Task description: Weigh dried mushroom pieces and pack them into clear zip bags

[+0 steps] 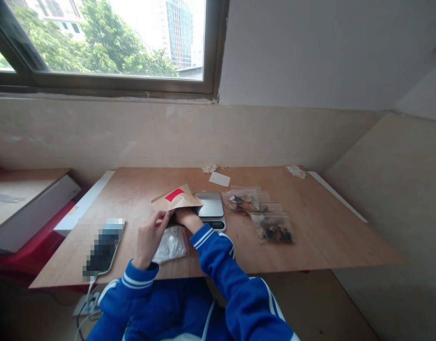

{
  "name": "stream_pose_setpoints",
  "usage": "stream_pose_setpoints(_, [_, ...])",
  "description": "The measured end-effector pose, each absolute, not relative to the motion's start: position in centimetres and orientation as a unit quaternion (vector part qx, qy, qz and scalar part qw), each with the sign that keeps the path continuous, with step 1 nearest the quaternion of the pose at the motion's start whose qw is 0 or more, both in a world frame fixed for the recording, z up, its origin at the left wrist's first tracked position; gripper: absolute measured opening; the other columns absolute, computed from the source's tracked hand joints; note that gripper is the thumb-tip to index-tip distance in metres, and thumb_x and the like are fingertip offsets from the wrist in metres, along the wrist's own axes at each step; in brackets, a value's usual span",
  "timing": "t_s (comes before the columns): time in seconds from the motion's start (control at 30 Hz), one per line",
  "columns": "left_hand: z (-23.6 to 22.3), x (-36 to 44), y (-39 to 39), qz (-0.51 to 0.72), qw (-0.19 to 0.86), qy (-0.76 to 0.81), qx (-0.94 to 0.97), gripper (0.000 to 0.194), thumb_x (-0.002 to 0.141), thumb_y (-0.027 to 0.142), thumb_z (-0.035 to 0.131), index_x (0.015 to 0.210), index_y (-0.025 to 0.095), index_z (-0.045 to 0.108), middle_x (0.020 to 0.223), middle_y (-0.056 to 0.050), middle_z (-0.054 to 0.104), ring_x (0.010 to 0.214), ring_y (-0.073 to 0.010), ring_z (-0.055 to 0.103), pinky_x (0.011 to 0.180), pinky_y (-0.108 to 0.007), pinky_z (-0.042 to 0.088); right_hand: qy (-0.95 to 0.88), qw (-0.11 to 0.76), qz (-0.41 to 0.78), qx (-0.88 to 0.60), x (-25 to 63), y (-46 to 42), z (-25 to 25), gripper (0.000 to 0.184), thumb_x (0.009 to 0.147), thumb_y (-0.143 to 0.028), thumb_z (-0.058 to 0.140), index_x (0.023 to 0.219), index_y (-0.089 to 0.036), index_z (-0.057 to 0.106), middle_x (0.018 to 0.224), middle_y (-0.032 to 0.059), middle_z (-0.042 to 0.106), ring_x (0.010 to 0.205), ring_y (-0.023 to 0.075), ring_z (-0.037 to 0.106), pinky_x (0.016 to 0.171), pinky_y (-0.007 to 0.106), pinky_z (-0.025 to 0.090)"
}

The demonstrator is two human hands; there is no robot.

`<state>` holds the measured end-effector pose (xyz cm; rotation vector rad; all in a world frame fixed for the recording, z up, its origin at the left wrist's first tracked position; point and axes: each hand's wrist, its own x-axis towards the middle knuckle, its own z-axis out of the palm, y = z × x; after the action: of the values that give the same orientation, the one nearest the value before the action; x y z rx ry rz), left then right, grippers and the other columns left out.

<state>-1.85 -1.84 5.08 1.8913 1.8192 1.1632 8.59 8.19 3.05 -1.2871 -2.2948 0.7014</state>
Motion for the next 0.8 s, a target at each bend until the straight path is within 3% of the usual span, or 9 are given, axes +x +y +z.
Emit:
stream_pose_setpoints(0.17, [5.6,-2.2,-1.5,0.404,0.133,0.632,0.648,0.029,0.093,0.045,0.044,0.086,0.023,0.062,0.073,-0.002,0.072,0.069,-0.0197,0.07,0.058,-0.024,0.043,-0.84,0.172,0.252,-0.449,10.2,7.1,4.2,0.023,0.083,-0.015,0.057,0.104,-0.015,0.066,0.113,0.0087,0.067,0.105,0.0245,0.061,0.098,0.035,0.046])
stream_pose_setpoints(0.3, [6.3,-2.2,-1.4,0.409,0.138,0.629,0.647,0.029,0.092,0.045,0.046,0.085,0.023,0.063,0.073,-0.001,0.072,0.069,-0.0192,0.071,0.057,-0.024,0.044,-0.844,0.205,0.216,-0.445,11.3,5.6,5.2,0.034,0.084,-0.008,0.051,0.118,-0.011,0.06,0.125,0.014,0.061,0.117,0.0254,0.056,0.105,0.038,0.041])
stream_pose_setpoints(0.4, [7.0,-2.0,-1.4,0.411,0.142,0.629,0.645,0.028,0.091,0.046,0.047,0.084,0.024,0.063,0.073,-0.002,0.072,0.068,-0.0198,0.071,0.056,-0.024,0.044,-0.84,0.23,0.196,-0.452,12.0,4.4,6.1,0.044,0.083,-0.001,0.046,0.124,-0.014,0.056,0.129,0.0129,0.059,0.12,0.0241,0.055,0.105,0.037,0.041])
stream_pose_setpoints(0.6, [8.2,-2.1,-1.3,0.423,0.158,0.628,0.633,0.028,0.09,0.047,0.048,0.086,0.024,0.064,0.077,-0.002,0.074,0.069,-0.0204,0.071,0.057,-0.025,0.047,-0.829,0.216,0.199,-0.476,12.6,2.4,8.9,0.032,0.088,-0.003,0.045,0.107,-0.019,0.066,0.105,0.0093,0.071,0.096,0.0231,0.067,0.084,0.031,0.051])
stream_pose_setpoints(0.8, [8.5,-2.2,-0.8,0.424,0.154,0.629,0.633,0.028,0.089,0.047,0.05,0.088,0.025,0.066,0.08,-0.001,0.074,0.07,-0.0193,0.071,0.058,-0.024,0.047,-0.847,0.234,0.12,-0.463,13.6,1.8,9.8,0.029,0.089,-0.002,0.043,0.097,-0.019,0.065,0.099,0.0078,0.07,0.093,0.0225,0.064,0.082,0.033,0.05])
